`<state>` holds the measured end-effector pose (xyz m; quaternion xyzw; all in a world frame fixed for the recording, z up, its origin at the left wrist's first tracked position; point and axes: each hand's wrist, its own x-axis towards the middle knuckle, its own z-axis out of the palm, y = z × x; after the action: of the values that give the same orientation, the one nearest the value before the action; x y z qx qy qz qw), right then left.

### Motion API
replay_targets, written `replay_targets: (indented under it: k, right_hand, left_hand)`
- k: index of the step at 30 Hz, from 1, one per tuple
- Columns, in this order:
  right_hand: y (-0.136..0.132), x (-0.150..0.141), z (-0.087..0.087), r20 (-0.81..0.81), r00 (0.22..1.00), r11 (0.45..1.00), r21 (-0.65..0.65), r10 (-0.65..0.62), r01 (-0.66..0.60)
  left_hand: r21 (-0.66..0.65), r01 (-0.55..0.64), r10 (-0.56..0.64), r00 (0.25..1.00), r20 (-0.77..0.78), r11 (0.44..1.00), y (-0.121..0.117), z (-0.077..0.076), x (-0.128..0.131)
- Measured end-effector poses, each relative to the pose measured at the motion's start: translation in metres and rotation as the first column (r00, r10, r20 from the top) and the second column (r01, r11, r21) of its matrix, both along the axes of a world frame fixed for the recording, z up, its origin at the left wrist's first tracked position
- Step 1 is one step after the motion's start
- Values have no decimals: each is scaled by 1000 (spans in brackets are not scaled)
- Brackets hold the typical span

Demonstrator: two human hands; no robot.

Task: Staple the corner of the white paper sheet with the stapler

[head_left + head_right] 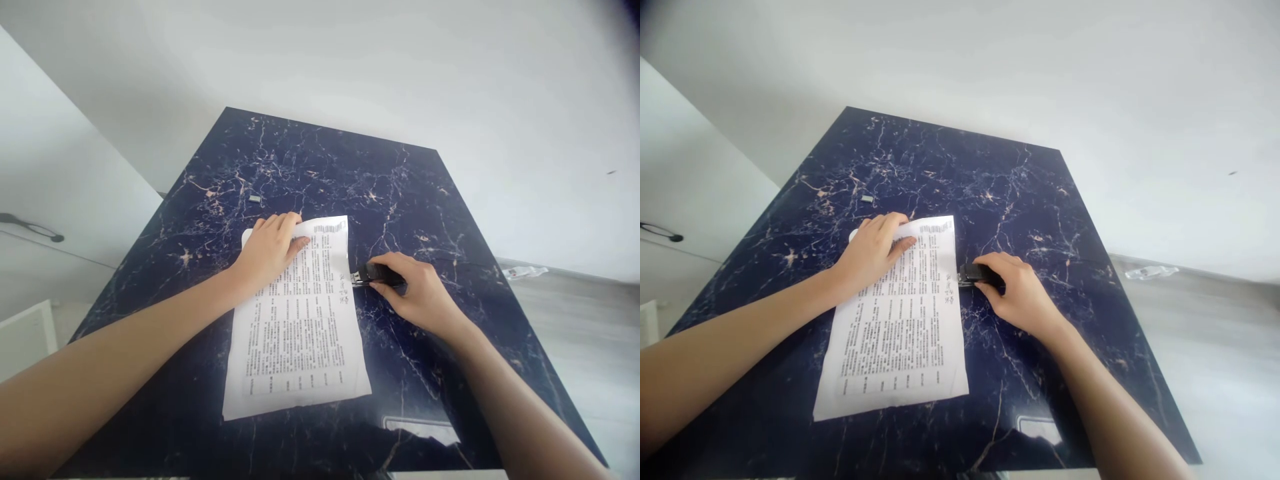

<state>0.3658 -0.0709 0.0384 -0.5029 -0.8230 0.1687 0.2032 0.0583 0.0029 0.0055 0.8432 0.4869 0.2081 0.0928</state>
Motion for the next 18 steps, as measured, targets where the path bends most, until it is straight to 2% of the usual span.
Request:
replay_targets:
  k: [3,7,13,18]
  right_hand:
    - [-1,-7,8,-83,996,999,30,41,-39]
    - [-3,-27,10,-185,979,981,160,-84,114]
    - [-3,-45,-7,-12,985,958,232,-172,170]
    - [-5,-47,-9,78,973,955,226,-215,193]
  left_hand:
    - [-8,2,-2,1000,-2,1000,-1,1,0]
    - [-27,3,-3,1000,0,1000,-1,2,1]
    - [-41,10,-9,1000,21,999,0,2,1]
    - [-15,0,0,999,36,1000,0,-1,1]
